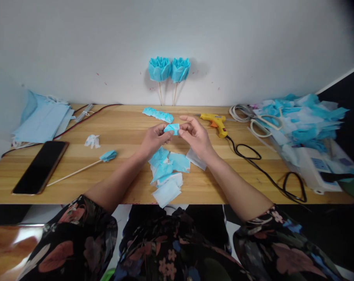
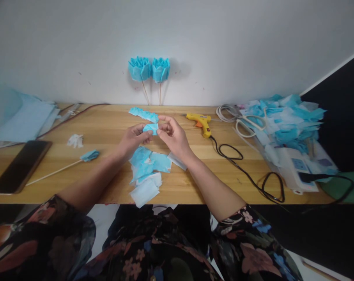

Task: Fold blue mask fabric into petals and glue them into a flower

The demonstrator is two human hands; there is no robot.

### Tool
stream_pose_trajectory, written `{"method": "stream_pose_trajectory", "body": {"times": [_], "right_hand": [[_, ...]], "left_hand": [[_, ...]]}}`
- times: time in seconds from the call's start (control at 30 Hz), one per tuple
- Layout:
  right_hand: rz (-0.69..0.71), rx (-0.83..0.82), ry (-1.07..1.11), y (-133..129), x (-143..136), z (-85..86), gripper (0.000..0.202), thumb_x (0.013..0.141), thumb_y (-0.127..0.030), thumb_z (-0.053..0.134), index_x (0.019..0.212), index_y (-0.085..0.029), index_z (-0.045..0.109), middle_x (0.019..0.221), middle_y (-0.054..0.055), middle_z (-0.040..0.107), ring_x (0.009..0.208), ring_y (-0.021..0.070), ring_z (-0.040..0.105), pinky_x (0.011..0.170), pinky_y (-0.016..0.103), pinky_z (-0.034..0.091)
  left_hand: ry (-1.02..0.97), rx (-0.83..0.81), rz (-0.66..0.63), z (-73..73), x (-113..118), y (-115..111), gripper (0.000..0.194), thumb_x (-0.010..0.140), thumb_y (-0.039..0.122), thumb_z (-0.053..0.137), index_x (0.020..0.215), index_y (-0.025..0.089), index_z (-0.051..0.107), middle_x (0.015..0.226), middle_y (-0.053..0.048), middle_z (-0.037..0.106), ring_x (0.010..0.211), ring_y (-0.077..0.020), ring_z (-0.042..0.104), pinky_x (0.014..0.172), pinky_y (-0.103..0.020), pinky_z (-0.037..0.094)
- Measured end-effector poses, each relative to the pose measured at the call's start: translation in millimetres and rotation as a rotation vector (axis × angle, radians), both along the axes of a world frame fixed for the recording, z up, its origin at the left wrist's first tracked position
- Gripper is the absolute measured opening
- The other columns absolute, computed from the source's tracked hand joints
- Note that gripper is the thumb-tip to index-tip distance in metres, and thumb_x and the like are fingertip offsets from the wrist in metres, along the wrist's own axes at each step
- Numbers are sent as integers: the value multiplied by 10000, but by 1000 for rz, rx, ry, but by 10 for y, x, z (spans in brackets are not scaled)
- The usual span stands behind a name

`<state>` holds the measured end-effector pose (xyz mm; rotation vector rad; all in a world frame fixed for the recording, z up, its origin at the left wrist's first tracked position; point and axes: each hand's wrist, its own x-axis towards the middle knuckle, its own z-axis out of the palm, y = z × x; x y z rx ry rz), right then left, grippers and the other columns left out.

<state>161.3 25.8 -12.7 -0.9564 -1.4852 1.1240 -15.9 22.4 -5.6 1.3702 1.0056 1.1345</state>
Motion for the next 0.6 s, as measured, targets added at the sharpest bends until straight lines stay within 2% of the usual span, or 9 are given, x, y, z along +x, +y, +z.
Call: {"method": "stream_pose_trajectory", "body": {"times": [0.13,0.37,0.5,0.6], "right_hand": [[-13,24,-23,5,-3,-7,397,827,-301,673,1213,-270,589,809,-42,628,770,144,601,751,333,481],[-4,39,-46,-19,4,27,374,835,-297,657,1205,-268,610,813,-35,611,785,148,600,749,332,496],[-47,87,-77,-40,12,65,288,872,-301,626,1158,-273,636,950,7,677,913,175,643,801,353,525],[-124,223,-177,-68,10,101,210,859,-259,651,1068,-274,660,1087,40,702,1041,217,641,834,383,540]], "left_hand": [[9,-9,-10,7,1,-7,255,751,382,754,715,181,602,602,24,581,554,-93,504,565,-238,408],[5,-42,1,14,3,-18,278,742,410,750,700,180,600,596,13,592,547,-93,507,534,-229,388],[6,-43,-4,7,-8,-16,271,748,403,747,698,177,606,615,5,610,562,-93,518,557,-227,413],[-2,-39,-9,0,-12,-15,271,756,395,746,690,177,600,611,8,604,563,-92,516,567,-228,419]]}}
